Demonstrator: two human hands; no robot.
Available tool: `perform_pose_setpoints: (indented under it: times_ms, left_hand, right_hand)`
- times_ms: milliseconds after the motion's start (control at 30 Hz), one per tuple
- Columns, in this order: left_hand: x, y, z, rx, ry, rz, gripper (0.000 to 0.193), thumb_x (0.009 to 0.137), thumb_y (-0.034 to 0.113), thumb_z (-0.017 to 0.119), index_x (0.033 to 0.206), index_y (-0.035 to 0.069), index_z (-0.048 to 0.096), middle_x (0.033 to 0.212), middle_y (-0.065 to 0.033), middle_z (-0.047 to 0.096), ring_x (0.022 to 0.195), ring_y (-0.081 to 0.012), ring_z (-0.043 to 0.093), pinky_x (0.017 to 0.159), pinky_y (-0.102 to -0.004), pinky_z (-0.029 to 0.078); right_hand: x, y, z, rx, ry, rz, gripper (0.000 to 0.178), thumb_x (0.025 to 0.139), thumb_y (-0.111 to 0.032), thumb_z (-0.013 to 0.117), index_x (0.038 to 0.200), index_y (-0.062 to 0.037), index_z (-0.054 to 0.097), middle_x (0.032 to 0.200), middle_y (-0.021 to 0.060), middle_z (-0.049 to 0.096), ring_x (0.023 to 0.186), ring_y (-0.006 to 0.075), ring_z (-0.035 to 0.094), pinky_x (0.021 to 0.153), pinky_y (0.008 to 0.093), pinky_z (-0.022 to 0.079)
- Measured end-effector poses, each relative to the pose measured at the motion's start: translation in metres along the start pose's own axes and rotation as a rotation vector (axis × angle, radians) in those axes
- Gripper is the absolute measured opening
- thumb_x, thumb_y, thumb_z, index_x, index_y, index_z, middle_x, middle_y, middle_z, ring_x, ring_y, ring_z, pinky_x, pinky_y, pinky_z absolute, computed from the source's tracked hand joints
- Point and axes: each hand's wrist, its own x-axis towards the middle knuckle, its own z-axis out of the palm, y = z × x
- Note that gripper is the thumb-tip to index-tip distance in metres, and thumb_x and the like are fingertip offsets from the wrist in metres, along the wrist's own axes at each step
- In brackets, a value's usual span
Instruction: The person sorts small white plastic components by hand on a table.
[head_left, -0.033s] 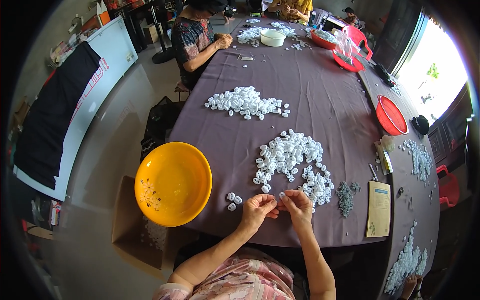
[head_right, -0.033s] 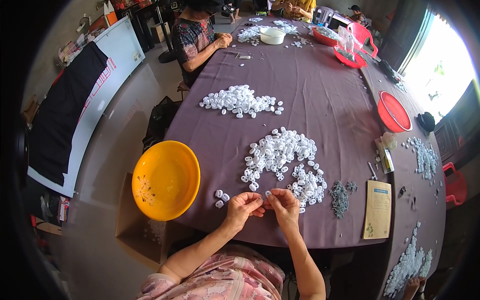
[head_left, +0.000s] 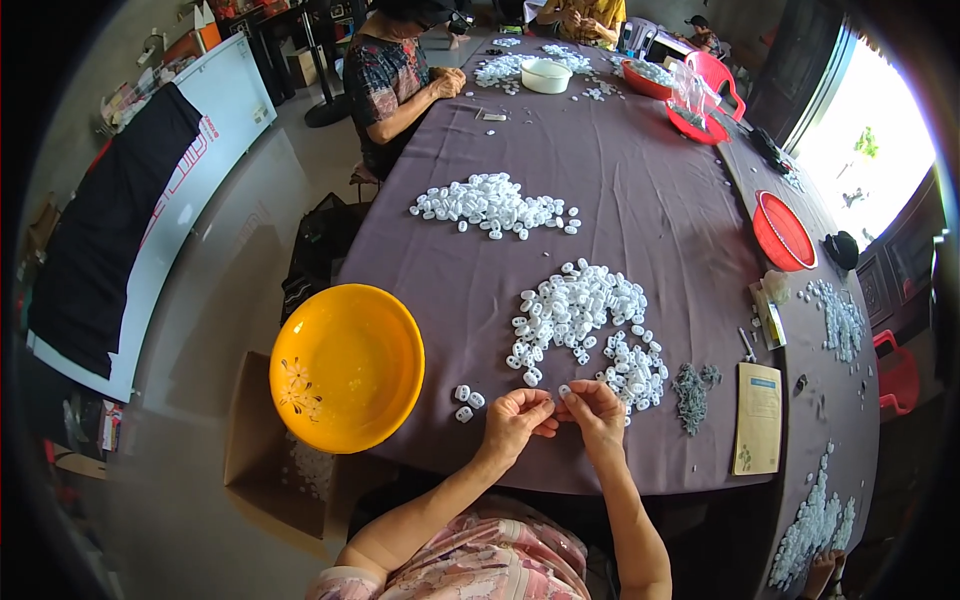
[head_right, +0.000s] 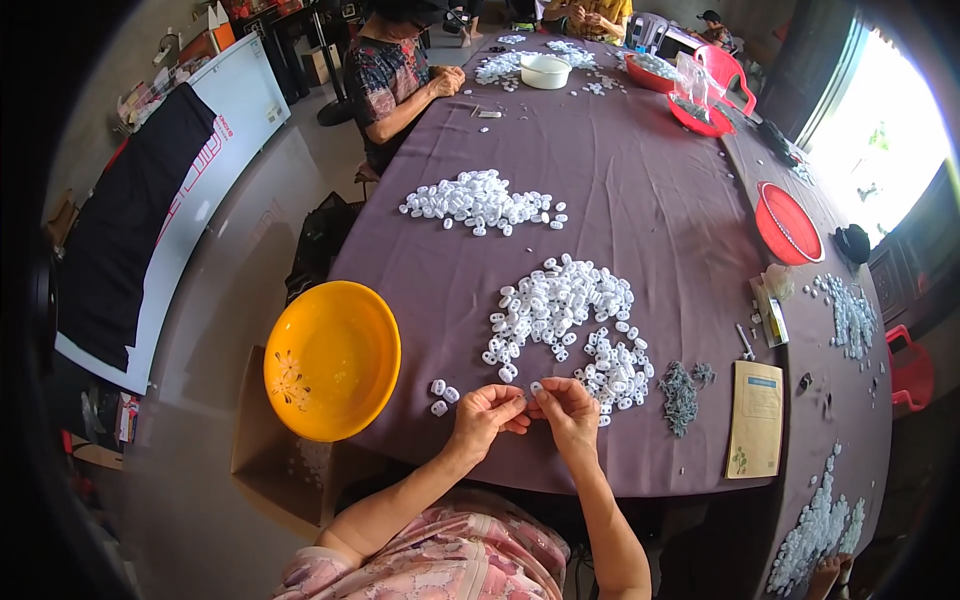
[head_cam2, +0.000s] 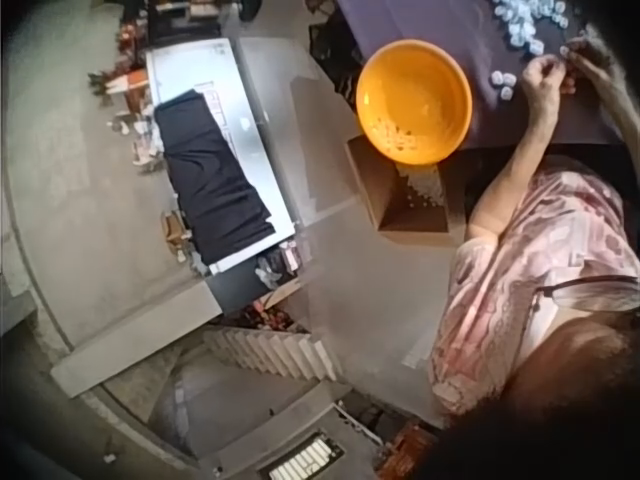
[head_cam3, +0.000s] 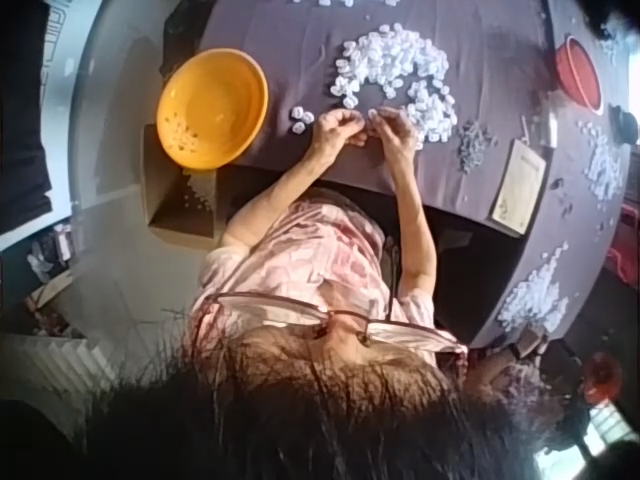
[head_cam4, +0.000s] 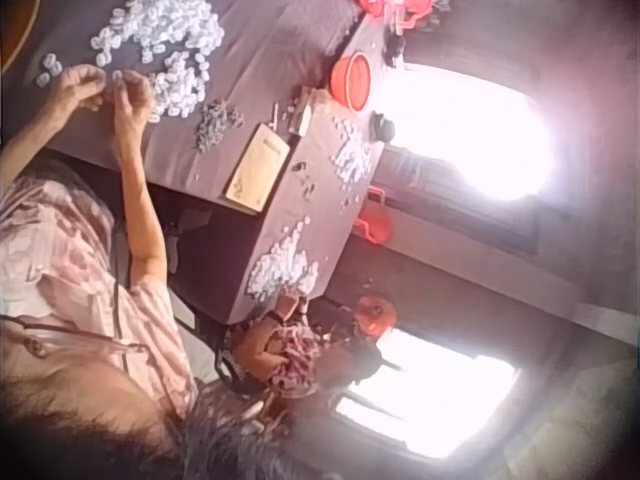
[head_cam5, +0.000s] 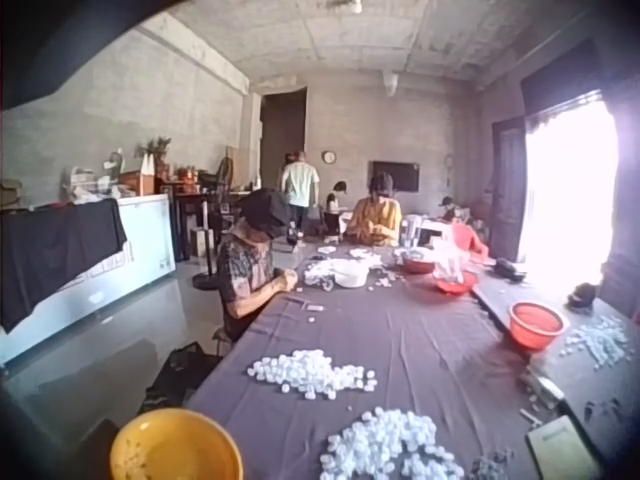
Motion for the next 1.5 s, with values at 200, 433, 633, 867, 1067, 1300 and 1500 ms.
perform_pose_setpoints:
  times_ms: [200,433,633,867,1067,1300,1500]
  left_hand:
    - [-0.0002,0.0015,0.0011,0.026,-0.017,0.001,0.014,0.084,0.008,0.056,0.092,-0.003,0.058,0.079,-0.0094,0.063,0.064,-0.0132,0.061,0.057,-0.0229,0.052]
    - [0.0007,0.0009,-0.0003,0.060,-0.045,-0.007,0.014,0.084,0.008,0.056,0.092,-0.003,0.057,0.079,-0.0085,0.062,0.064,-0.0126,0.061,0.057,-0.0225,0.052]
    - [0.0028,-0.0016,-0.0017,0.075,-0.061,-0.008,0.013,0.085,0.008,0.054,0.093,-0.002,0.057,0.080,-0.0074,0.062,0.065,-0.0123,0.061,0.057,-0.0223,0.052]
    - [0.0020,0.0007,0.0005,0.072,-0.064,-0.014,0.014,0.085,0.009,0.055,0.094,-0.003,0.057,0.079,-0.0077,0.062,0.064,-0.0123,0.061,0.057,-0.0224,0.052]
    - [0.0031,-0.0003,0.0027,0.133,-0.050,-0.012,0.014,0.086,0.009,0.054,0.093,-0.002,0.057,0.078,-0.0079,0.061,0.062,-0.0123,0.060,0.054,-0.0230,0.052]
    - [0.0021,0.0009,0.0029,0.183,-0.051,0.012,0.010,0.085,0.009,0.054,0.090,0.000,0.056,0.074,-0.0055,0.059,0.059,-0.0092,0.057,0.049,-0.0213,0.050]
    - [0.0016,0.0029,0.0038,0.198,-0.068,0.015,0.010,0.086,0.010,0.054,0.090,0.001,0.056,0.074,-0.0039,0.058,0.058,-0.0079,0.056,0.048,-0.0208,0.050]
  right_hand:
    - [-0.0007,0.0016,-0.0001,-0.083,-0.007,-0.039,0.010,0.080,0.001,0.058,0.090,0.0020,0.058,0.076,0.0037,0.060,0.065,0.0092,0.059,0.060,0.0222,0.051]
    - [-0.0030,-0.0028,0.0004,-0.153,0.003,-0.032,0.008,0.080,-0.002,0.060,0.088,0.0006,0.060,0.074,0.0015,0.060,0.063,0.0067,0.057,0.057,0.0198,0.048]
    - [-0.0029,-0.0035,-0.0008,-0.175,-0.013,-0.004,0.009,0.080,-0.004,0.060,0.088,-0.0005,0.061,0.073,0.0008,0.060,0.060,0.0051,0.054,0.053,0.0181,0.045]
    - [-0.0033,-0.0003,0.0003,-0.161,0.007,-0.040,0.008,0.080,-0.003,0.061,0.088,-0.0007,0.061,0.073,0.0001,0.060,0.061,0.0043,0.054,0.055,0.0178,0.046]
    - [-0.0036,0.0002,-0.0003,-0.155,0.001,-0.046,0.008,0.080,-0.003,0.061,0.087,-0.0007,0.061,0.071,-0.0007,0.059,0.061,0.0037,0.053,0.055,0.0176,0.046]
    - [-0.0038,-0.0002,-0.0026,-0.212,-0.044,-0.060,0.006,0.080,-0.002,0.059,0.086,-0.0023,0.060,0.075,0.0002,0.059,0.063,0.0048,0.054,0.057,0.0181,0.046]
    - [-0.0044,0.0007,-0.0010,-0.186,-0.038,-0.079,0.007,0.080,-0.002,0.059,0.087,-0.0023,0.060,0.074,0.0003,0.059,0.063,0.0050,0.054,0.057,0.0184,0.047]
